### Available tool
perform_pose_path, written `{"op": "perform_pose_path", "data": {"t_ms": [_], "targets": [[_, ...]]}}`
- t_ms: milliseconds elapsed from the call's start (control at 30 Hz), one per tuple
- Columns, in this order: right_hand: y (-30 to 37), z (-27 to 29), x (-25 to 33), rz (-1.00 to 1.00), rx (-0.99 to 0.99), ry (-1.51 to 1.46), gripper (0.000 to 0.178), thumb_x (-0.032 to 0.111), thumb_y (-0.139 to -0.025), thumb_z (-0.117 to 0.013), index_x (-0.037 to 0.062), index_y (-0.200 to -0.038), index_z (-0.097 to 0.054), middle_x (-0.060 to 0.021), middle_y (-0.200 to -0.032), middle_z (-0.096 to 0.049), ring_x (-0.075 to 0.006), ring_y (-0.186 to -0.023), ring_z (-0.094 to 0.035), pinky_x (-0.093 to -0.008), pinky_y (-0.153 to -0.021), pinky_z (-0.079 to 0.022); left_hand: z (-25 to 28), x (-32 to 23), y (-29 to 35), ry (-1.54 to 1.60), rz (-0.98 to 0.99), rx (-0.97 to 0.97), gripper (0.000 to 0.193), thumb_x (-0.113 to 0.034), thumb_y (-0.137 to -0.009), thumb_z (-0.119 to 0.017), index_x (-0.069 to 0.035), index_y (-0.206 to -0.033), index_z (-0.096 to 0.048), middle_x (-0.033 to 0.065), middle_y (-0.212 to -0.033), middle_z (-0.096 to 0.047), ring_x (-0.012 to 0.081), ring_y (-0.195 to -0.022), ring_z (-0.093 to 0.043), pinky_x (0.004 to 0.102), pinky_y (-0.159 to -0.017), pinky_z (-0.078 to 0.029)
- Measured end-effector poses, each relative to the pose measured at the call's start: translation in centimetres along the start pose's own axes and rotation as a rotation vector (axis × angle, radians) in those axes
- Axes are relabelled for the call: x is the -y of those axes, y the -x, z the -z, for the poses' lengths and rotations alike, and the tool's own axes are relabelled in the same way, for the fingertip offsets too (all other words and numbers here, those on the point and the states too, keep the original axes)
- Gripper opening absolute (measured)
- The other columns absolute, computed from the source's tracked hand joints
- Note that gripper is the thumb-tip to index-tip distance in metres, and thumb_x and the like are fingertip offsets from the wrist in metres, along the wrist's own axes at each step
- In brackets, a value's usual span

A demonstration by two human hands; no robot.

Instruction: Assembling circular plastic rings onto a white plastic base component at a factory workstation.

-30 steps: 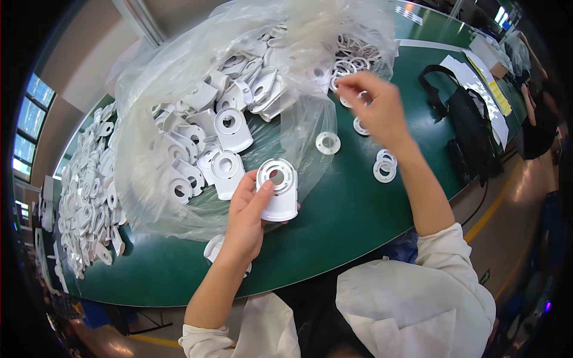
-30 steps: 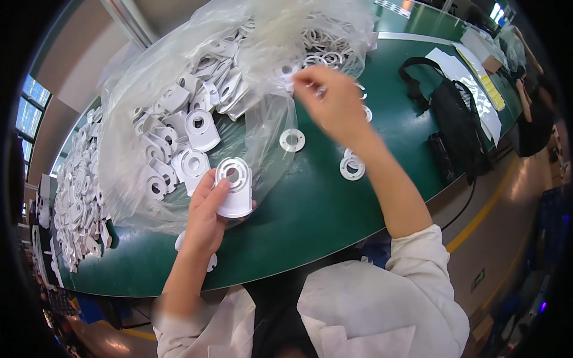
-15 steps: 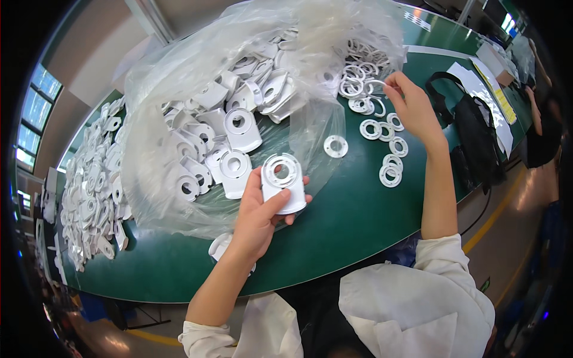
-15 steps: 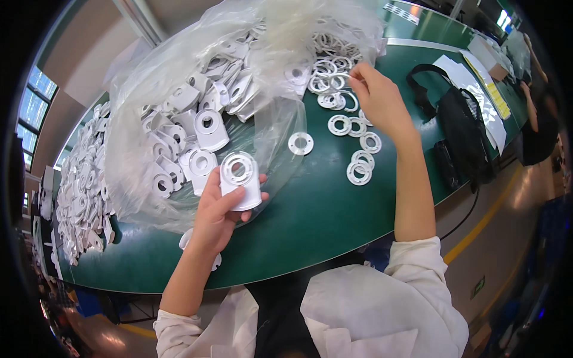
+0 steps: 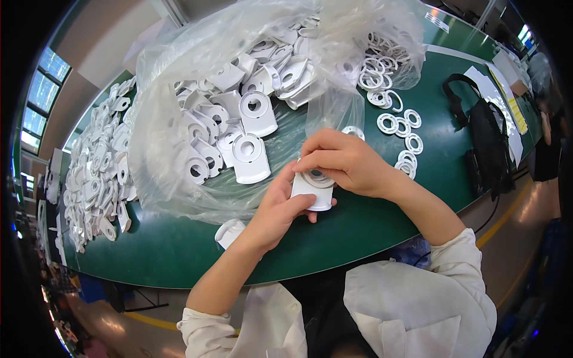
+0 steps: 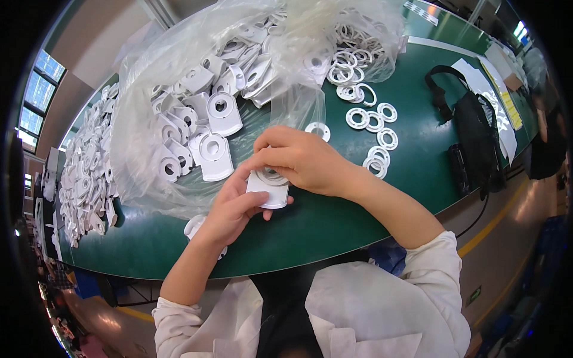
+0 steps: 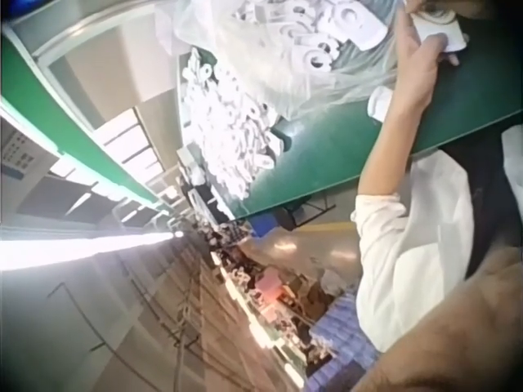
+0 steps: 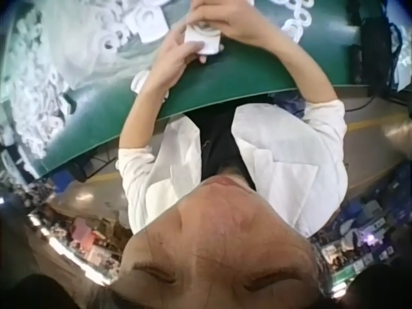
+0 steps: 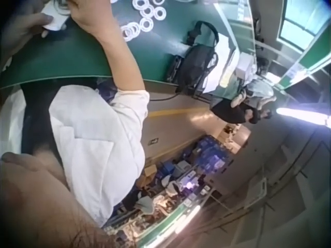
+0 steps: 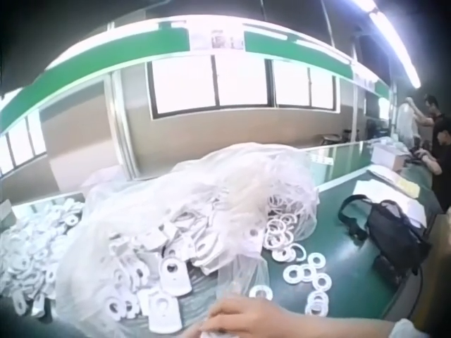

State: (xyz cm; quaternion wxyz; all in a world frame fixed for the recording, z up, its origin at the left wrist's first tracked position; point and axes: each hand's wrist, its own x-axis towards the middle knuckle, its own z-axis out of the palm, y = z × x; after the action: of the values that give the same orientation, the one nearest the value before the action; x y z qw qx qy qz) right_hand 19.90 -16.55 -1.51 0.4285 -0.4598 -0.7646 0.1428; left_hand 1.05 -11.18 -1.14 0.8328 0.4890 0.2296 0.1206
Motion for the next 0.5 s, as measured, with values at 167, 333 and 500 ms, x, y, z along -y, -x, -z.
{"op": "perform_pose_path", "data": {"t_ms": [167,333,500], "targets": [[0.1,-0.6,0.0,0.003,-0.051,0.09,0.025,-0.003,-0.075,-0.064,0.0082,-0.097,-0.068,-0.0053,-0.097,-0.063,-0.0246,-0.087,-0.06,-0.0332,-0.072,-0.05,0.2,0.0,0.0,0.02,0.021,0.02,0.059,0.005,-0.084,-0.045,-0.002,-0.141,-0.028,0.017,-0.111,-0.062,0.0217,-0.094,-0.067,0.0242,-0.062,-0.049],[0.2,-1.7,0.6,-0.023,-0.194,0.157,0.024,-0.001,-0.075,-0.066,0.0084,-0.097,-0.069,-0.005,-0.094,-0.065,-0.0254,-0.084,-0.061,-0.0326,-0.07,-0.05,0.0,-0.3,0.0,0.087,0.009,0.017,0.053,-0.002,-0.09,-0.047,-0.002,-0.14,-0.028,0.0148,-0.107,-0.063,0.0188,-0.09,-0.067,0.0226,-0.059,-0.049],[0.1,-1.6,1.0,0.036,-0.271,0.248,0.02,0.003,-0.077,-0.069,0.0065,-0.097,-0.07,-0.0059,-0.093,-0.067,-0.0235,-0.081,-0.061,-0.0309,-0.071,-0.049,0.2,0.3,0.0,-0.047,-0.026,0.004,0.046,-0.011,-0.095,-0.048,-0.003,-0.138,-0.031,0.0121,-0.107,-0.064,0.0159,-0.085,-0.068,0.0196,-0.054,-0.046]]}}
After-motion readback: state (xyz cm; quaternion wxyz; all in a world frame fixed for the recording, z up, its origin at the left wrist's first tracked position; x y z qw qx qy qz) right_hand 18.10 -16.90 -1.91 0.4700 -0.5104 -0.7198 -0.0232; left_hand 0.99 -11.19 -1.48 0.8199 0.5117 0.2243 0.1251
